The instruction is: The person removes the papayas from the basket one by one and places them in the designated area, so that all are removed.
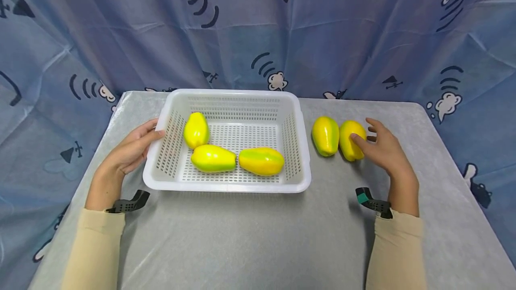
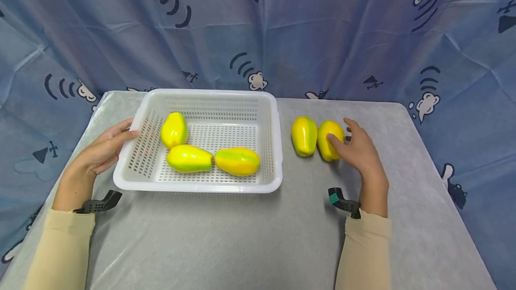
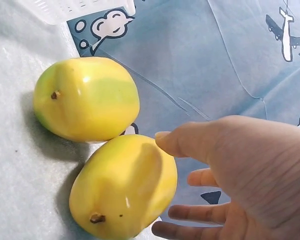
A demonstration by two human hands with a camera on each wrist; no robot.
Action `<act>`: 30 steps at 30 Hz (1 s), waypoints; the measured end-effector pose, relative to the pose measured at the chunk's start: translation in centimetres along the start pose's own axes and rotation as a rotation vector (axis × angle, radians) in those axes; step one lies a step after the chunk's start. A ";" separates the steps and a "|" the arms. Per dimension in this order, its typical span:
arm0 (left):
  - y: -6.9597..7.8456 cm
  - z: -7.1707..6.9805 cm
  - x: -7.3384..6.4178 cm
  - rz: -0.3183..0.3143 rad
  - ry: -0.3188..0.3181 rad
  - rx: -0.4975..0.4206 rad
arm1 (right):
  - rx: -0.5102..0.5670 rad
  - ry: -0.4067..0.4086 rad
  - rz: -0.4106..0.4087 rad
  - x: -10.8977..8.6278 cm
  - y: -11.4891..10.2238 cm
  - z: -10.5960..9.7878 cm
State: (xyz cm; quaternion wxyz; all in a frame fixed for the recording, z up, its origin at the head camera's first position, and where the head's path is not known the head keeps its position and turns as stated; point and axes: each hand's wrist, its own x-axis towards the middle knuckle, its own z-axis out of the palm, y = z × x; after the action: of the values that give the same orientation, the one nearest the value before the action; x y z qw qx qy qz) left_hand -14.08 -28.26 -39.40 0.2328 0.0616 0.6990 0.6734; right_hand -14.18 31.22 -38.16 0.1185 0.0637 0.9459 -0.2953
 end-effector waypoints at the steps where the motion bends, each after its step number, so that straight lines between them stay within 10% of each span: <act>1: 0.0 0.0 0.0 0.002 -0.001 0.000 | 0.003 0.001 0.002 0.0 0.0 0.0; 30: 0.0 0.1 -0.1 -0.010 0.005 -0.003 | 0.089 0.191 -0.029 -0.1 -0.5 0.4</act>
State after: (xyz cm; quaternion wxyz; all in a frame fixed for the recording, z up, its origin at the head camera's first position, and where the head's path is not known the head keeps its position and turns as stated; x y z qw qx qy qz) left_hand -13.97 -28.18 -39.34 0.2346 0.0559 0.6987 0.6735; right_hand -14.08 30.60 -38.20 0.0203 0.0831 0.9396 -0.3313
